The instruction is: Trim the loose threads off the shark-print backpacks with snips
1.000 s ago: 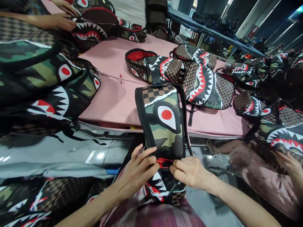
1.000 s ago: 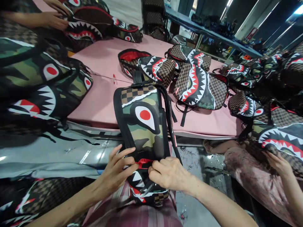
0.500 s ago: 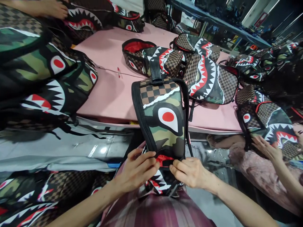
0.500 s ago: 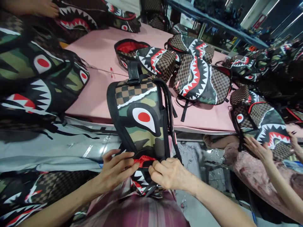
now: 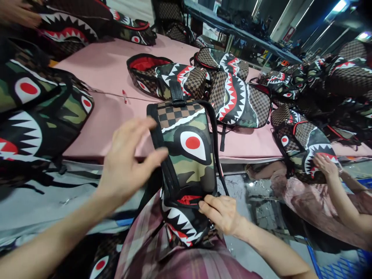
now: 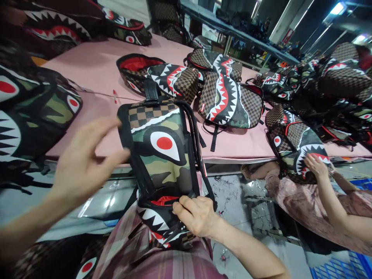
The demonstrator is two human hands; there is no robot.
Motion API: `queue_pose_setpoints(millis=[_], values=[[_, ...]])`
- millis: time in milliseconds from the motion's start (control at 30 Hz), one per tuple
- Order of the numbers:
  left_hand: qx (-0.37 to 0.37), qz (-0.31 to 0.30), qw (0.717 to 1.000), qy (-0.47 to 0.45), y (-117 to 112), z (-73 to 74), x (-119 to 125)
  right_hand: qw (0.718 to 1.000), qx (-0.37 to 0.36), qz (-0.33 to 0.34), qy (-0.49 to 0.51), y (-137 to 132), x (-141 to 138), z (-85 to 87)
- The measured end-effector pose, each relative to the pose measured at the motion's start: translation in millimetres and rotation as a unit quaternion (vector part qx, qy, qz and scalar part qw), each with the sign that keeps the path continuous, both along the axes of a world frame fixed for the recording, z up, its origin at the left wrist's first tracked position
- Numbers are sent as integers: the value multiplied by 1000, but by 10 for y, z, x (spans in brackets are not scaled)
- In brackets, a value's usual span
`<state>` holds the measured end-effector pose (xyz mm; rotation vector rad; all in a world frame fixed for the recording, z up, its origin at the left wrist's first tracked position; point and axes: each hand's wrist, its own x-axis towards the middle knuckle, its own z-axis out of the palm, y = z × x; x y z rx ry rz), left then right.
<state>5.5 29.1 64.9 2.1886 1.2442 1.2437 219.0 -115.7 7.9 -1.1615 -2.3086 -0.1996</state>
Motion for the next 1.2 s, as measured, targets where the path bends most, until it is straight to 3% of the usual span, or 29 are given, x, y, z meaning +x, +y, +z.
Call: queue_pose_setpoints(millis=[67, 167, 233, 300, 400, 467, 600, 667, 733, 800, 867, 933, 1000, 1067, 1200], values=[[-147, 4, 987, -58, 366, 154, 110, 1000, 2, -31, 5, 91, -33, 15], [-329, -56, 934, -127, 780, 200, 259, 993, 6, -115, 14, 295, -110, 17], [-411, -39, 899, -144, 913, 150, 289, 989, 8, -146, 32, 398, -185, 20], [-442, 8, 879, -178, 919, 115, 258, 988, -9, -125, 90, 409, -263, 51], [-413, 15, 876, -249, 699, 254, 157, 975, -66, -50, 204, 245, -335, 171], [-379, -11, 884, -272, 444, 531, 90, 968, -57, -4, 243, 104, -339, 285], [-202, -10, 947, -251, -46, 1237, -13, 963, 87, 61, 249, 73, -326, 466], [-115, 5, 968, -225, -175, 1382, -41, 967, 101, 50, 230, 197, -336, 485], [-74, 13, 977, -198, -195, 1272, -31, 971, 63, 32, 229, 344, -337, 490], [-71, 22, 983, -167, -105, 981, 19, 965, 36, 32, 258, 456, -301, 544], [-82, 36, 987, -136, 49, 669, 90, 954, 63, 42, 291, 521, -218, 694], [-82, 59, 988, -115, 193, 470, 161, 950, 123, 25, 287, 585, -117, 928], [-67, 75, 991, -86, 281, 418, 220, 952, 166, -19, 258, 707, -49, 1183], [-50, 76, 994, -55, 316, 455, 259, 957, 177, -79, 215, 904, -47, 1380], [-29, 72, 997, -23, 331, 515, 283, 954, 186, -197, 133, 1316, -187, 1509]])
